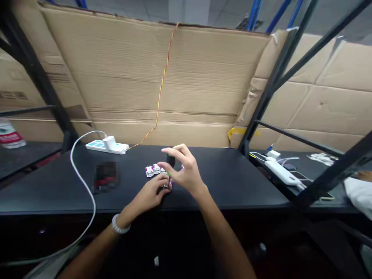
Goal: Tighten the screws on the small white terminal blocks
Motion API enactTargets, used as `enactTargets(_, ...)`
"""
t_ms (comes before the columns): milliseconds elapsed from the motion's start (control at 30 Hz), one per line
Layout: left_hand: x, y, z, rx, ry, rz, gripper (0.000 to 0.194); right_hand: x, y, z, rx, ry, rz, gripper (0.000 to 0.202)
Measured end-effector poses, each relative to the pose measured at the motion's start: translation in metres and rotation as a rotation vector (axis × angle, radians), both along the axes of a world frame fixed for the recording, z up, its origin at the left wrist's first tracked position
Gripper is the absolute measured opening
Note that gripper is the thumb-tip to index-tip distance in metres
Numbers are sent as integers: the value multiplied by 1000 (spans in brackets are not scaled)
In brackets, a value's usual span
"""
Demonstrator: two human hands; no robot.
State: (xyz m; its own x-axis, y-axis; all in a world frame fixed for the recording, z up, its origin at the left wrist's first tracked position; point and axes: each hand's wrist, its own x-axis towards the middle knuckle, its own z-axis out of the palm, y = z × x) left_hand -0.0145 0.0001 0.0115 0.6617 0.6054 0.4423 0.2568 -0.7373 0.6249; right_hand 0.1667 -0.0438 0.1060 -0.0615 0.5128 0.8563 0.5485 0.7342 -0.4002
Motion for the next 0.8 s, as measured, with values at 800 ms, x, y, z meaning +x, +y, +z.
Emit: enactTargets(800, -5, 6, 3, -152, -18, -139, 11, 2, -2, 9, -165, -46, 201, 43)
